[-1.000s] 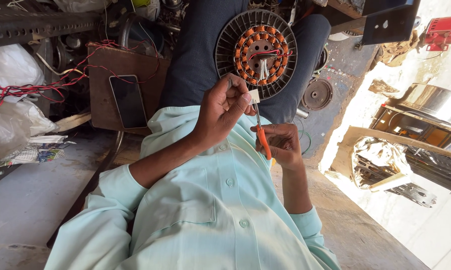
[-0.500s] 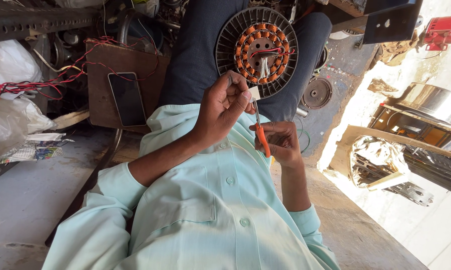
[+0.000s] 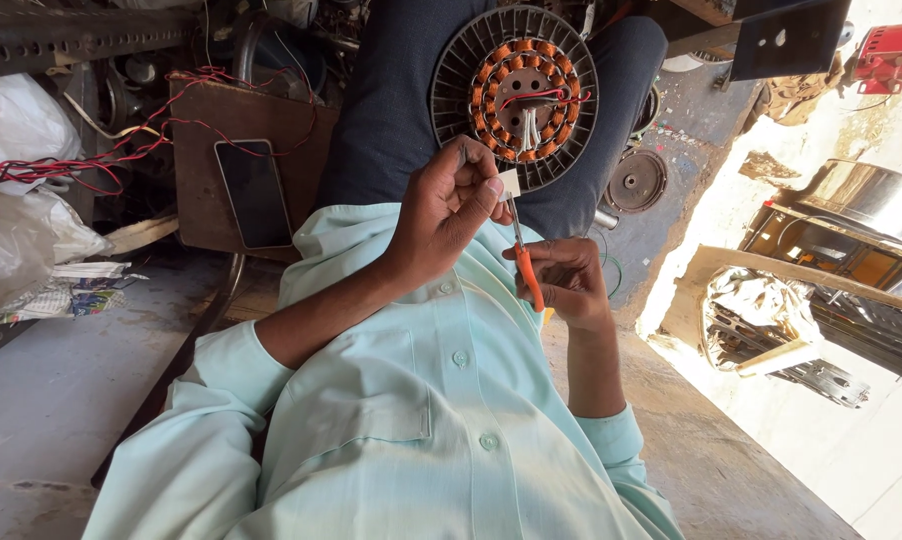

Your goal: The recorder is repairing the winding of a ceiling fan motor by connecting and securing wires.

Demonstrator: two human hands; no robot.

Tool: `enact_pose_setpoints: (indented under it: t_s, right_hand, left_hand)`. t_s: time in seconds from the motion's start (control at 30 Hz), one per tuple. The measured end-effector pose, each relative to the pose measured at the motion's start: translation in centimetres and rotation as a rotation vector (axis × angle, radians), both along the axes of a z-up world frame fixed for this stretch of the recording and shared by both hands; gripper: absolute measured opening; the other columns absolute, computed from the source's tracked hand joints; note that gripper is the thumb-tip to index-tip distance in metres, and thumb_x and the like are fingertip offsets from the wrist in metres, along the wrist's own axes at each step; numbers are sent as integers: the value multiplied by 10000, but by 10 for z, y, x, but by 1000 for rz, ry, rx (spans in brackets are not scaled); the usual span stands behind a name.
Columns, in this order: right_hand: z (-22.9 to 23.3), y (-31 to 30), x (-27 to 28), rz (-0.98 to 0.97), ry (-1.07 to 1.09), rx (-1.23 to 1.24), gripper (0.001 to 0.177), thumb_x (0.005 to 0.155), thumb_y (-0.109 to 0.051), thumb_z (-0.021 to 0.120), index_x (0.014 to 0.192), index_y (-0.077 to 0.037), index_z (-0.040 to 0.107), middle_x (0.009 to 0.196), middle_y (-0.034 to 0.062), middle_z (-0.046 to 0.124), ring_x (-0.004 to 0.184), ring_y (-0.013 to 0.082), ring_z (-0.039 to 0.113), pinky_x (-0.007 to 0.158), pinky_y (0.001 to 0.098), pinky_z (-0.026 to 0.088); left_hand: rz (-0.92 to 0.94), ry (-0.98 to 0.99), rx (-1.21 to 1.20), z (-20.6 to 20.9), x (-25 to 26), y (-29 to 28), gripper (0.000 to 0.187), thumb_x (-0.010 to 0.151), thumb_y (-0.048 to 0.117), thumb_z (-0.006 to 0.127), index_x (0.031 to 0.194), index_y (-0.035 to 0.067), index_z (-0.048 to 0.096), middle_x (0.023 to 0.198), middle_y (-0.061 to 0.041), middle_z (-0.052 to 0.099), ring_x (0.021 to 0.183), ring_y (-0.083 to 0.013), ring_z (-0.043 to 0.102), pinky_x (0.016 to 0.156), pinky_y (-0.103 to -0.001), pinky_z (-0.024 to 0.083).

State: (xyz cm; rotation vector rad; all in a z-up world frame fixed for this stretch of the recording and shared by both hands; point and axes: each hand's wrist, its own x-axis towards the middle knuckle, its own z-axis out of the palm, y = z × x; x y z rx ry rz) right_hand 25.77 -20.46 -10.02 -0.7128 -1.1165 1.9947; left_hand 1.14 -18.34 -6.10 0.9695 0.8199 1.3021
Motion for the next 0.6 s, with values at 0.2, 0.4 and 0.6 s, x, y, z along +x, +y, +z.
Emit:
enact_pose_setpoints:
  t_s: [0.2, 0.4, 0.6]
  right_hand:
    - [2, -3, 3, 22, -71, 16, 467, 793, 29, 803, 1220, 168, 672, 774, 153, 728, 630, 149, 666, 611, 220, 519]
    - [4, -11, -12, -31, 81, -65, 520, 801, -73, 834, 1232, 165, 667, 851, 142, 731, 771, 157, 679, 680, 230, 517]
    - [2, -12, -11, -88, 29, -101, 517, 769, -62, 839, 1200, 160, 661, 946, 171, 740, 766, 179, 685, 667, 262, 533]
  left_hand:
    - [1, -107, -62, -2, 4, -1, 87, 1121, 138, 545, 1107, 61, 507, 870, -27, 637, 836, -74, 674, 810, -271, 610]
    - [-6, -246, -270, 0, 5, 3, 133, 1102, 209, 536, 1069, 81, 525, 814, -20, 671, 753, -87, 684, 698, -245, 556]
    - [-27, -240, -244, 2, 4, 2, 125, 1093, 185, 565, 1038, 90, 505, 812, -32, 670, 748, -97, 672, 708, -266, 557]
